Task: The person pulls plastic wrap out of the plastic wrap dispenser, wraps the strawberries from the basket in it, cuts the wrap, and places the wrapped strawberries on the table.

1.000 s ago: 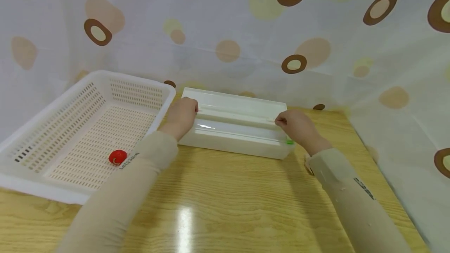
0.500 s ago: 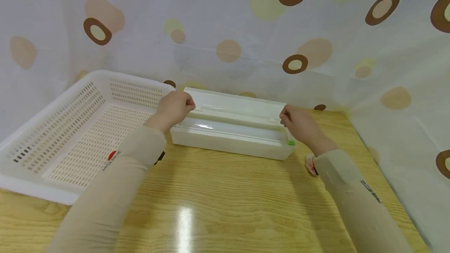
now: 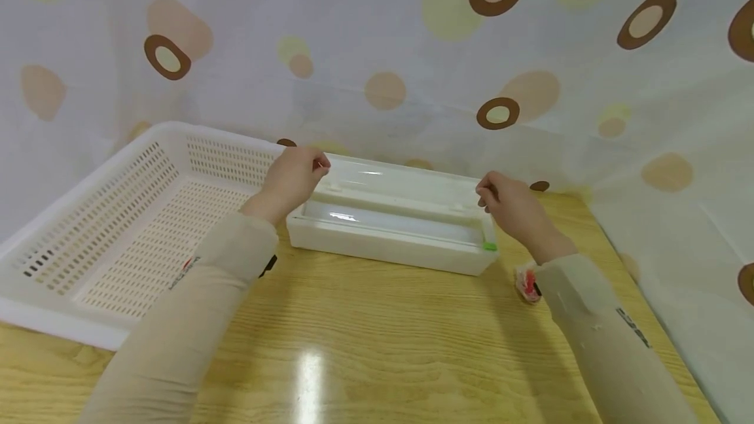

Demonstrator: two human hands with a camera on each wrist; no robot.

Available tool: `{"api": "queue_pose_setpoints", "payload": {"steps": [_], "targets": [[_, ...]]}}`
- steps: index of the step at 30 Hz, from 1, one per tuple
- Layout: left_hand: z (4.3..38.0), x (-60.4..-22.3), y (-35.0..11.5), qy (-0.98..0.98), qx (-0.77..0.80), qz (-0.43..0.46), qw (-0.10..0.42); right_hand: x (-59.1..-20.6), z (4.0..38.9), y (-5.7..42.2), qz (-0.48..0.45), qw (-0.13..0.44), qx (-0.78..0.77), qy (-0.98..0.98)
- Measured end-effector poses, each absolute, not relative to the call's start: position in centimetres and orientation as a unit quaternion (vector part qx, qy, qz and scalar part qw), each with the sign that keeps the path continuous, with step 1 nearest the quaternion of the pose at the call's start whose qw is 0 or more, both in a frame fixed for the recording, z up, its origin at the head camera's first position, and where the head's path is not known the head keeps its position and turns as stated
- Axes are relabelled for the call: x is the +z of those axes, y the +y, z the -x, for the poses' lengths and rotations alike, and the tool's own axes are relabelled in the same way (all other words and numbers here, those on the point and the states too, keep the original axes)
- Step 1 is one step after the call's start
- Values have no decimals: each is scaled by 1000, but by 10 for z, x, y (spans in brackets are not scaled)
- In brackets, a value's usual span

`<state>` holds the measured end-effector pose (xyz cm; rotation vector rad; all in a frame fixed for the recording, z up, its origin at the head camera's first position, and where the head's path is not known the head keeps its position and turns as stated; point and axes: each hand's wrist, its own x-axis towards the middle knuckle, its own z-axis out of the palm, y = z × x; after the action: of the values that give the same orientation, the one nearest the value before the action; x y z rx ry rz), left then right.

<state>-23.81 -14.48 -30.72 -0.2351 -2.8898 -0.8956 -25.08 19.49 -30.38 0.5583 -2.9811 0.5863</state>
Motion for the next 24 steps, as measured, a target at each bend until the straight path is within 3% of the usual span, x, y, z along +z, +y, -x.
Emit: {"api": "queue_pose_setpoints", "payload": {"steps": [24], "targets": [[239,-285,-150,-924,-362,68,102,-284,244,196,-179,89,207,-958]]}}
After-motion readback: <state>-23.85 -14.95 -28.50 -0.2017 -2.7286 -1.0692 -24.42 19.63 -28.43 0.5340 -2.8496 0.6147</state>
